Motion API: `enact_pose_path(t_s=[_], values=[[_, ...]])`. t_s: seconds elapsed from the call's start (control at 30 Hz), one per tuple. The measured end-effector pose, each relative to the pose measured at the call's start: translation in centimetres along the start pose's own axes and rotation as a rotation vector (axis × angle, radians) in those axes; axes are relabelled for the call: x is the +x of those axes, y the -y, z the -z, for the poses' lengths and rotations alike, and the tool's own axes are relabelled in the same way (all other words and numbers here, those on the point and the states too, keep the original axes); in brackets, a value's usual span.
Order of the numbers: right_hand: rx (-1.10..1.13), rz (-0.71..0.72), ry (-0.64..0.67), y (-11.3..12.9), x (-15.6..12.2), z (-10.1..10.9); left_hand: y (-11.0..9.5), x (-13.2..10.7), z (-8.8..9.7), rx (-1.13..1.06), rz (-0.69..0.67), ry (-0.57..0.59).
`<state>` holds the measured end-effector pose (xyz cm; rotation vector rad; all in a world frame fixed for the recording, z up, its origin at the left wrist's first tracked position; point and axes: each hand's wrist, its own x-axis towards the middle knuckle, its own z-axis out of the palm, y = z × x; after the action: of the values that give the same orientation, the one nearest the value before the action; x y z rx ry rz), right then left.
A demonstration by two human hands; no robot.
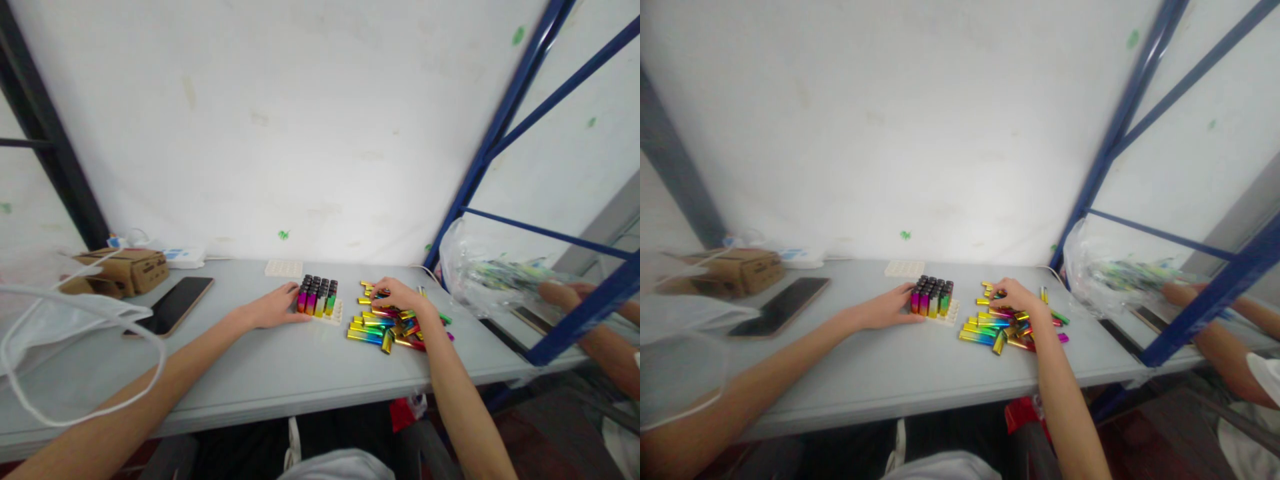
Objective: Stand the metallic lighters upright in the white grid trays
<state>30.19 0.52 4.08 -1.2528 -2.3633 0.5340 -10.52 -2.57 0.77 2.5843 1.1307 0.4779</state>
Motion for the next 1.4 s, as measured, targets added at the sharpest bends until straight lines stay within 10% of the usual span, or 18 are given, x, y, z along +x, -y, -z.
enact_pose_path(t_s=[0.5,0.77,1.13,1.4], values=[[0.534,-0.018,-0.419,3.4,2.0,-3.1,-0.5,-0.2,0.2,0.002,-0.02,-0.022],[0.954,-0.08,-0.281,6.2,2.7,-5.2,-0.2,-0.2,0.1,-0.014,-0.024,-0.029],[0.271,-0.102,-0.581,6.6,3.1,-7.4,0.4,-0.1,-0.3,-0.007,-0.016,-0.035],[0.211,-0.067,-0.54,7.4,2.8,-7.2,-0.1,-0.1,0.0,-0.002,-0.025,-0.023]])
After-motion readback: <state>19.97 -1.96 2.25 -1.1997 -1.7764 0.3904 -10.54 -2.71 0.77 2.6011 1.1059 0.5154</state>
